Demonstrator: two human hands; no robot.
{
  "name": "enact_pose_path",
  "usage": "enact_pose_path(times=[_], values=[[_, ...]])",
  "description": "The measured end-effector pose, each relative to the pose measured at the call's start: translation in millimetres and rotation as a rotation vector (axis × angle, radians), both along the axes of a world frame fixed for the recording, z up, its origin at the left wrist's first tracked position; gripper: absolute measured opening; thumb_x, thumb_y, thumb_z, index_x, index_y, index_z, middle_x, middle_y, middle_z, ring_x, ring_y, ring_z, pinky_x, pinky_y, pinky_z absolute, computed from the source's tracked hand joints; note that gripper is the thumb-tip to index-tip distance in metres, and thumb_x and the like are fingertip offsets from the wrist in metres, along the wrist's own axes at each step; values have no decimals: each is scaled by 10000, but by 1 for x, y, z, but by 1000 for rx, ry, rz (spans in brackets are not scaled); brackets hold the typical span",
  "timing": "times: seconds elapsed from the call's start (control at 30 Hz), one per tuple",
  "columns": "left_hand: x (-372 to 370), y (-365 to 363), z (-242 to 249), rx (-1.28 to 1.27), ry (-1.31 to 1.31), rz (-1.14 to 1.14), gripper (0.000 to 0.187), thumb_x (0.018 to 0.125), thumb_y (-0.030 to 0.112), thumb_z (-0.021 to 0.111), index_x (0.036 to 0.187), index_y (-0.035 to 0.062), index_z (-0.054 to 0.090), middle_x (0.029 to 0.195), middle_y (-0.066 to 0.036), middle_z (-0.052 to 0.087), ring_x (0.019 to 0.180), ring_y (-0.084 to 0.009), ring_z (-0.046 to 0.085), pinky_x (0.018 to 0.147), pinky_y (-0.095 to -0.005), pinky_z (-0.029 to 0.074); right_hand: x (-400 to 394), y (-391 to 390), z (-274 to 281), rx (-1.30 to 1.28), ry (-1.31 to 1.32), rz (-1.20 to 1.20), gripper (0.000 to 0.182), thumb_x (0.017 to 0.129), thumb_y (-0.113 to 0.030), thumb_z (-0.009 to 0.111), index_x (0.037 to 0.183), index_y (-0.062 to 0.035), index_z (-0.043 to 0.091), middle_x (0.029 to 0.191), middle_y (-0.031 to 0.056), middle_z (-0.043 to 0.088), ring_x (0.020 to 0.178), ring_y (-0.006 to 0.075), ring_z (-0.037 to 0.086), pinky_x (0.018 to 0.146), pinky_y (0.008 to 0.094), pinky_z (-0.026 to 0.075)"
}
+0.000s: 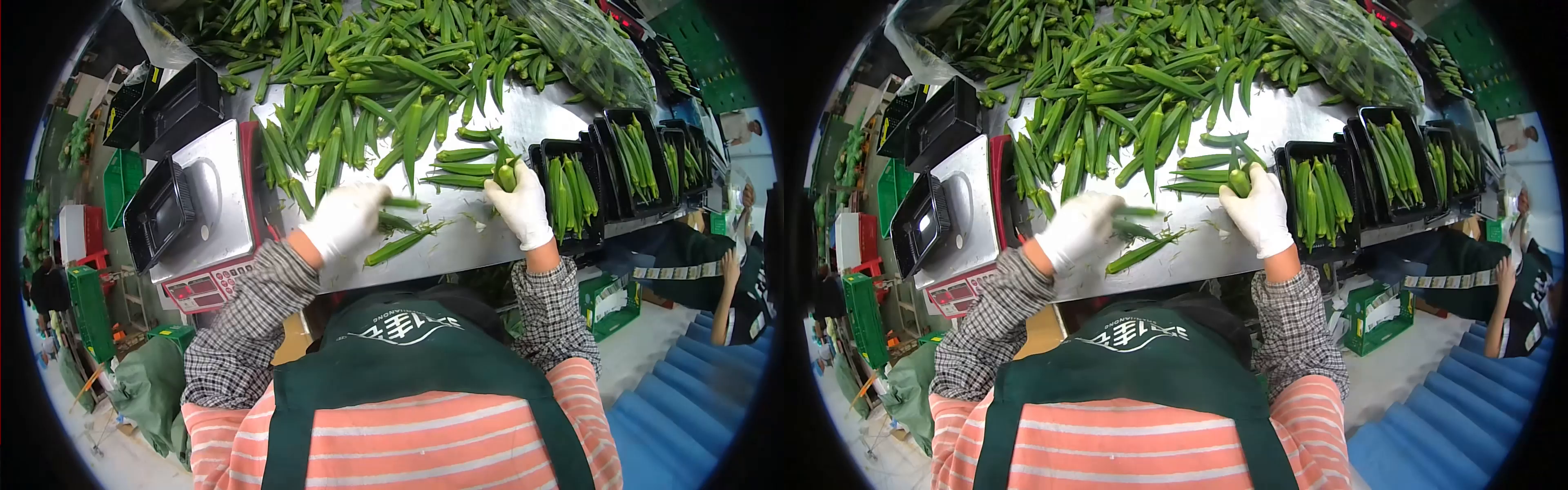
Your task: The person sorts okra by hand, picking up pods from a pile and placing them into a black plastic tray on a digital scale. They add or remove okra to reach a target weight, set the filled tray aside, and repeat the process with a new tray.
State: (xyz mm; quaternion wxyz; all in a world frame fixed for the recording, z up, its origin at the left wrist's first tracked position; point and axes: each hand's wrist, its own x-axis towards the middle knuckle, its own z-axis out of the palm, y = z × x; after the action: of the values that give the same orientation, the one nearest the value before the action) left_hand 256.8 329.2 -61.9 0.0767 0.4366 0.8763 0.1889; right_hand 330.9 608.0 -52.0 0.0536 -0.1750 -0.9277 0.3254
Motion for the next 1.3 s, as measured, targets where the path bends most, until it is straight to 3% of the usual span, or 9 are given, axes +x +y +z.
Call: enact_pose_path(times=[0.1,0.2,0.27,0.5,0.7,0.87,1.03,1.17,1.3], values=[[22,16,-25,-214,198,-154,233,699,112,590,927,65,587,777,-100,561,754,-271,568,688,-378,465,-11,-9,7,296,7,99,351,714,-232,650,986,-17,588,854,169,604,843,347,561,765,406,474],[34,33,-29,-358,259,-109,210,713,128,577,912,59,583,812,-91,568,779,-264,564,689,-369,461,-30,-12,-13,438,-56,235,284,677,-181,651,917,-41,593,892,146,589,877,326,554,756,417,475],[31,33,-36,-296,277,-103,203,735,151,581,907,44,572,801,-103,562,766,-274,561,683,-382,458,-34,-15,-34,580,-86,323,253,656,-162,656,879,-62,588,890,127,571,877,314,548,749,415,476],[-16,27,-8,137,-32,366,221,855,211,551,944,14,506,821,-172,566,755,-337,569,681,-438,459,-23,-24,-43,534,-77,378,356,615,-112,679,958,-78,590,924,101,556,926,289,530,783,393,447],[-46,81,-24,-134,-25,511,393,824,346,608,1002,5,527,925,-178,594,873,-334,601,767,-389,497,-36,-22,-38,547,-169,418,345,620,-128,676,951,-90,586,962,95,553,938,280,521,770,392,428],[-53,88,-27,-275,-111,511,425,747,344,660,982,6,551,962,-173,595,894,-300,609,768,-379,507,-41,-20,-37,519,47,452,337,626,-128,672,948,-90,580,950,99,549,943,288,512,784,411,415],[-43,81,-34,-279,-84,578,387,691,288,667,934,4,567,946,-169,596,891,-303,609,775,-377,505,-32,-23,-40,547,-79,487,348,640,-139,671,965,-67,569,947,116,544,940,292,516,805,415,416],[-30,61,-14,-167,-62,628,387,664,286,661,910,-2,581,947,-190,583,893,-325,594,796,-395,489,-39,-24,-41,568,-137,483,296,665,-164,658,924,-53,566,920,126,554,898,277,536,796,406,424],[-34,-1,12,268,-202,879,366,695,209,613,992,-4,590,916,-202,644,857,-333,631,790,-365,503,-40,-23,-36,507,-119,458,312,674,-207,673,923,-51,565,905,130,557,877,288,541,781,401,433]])
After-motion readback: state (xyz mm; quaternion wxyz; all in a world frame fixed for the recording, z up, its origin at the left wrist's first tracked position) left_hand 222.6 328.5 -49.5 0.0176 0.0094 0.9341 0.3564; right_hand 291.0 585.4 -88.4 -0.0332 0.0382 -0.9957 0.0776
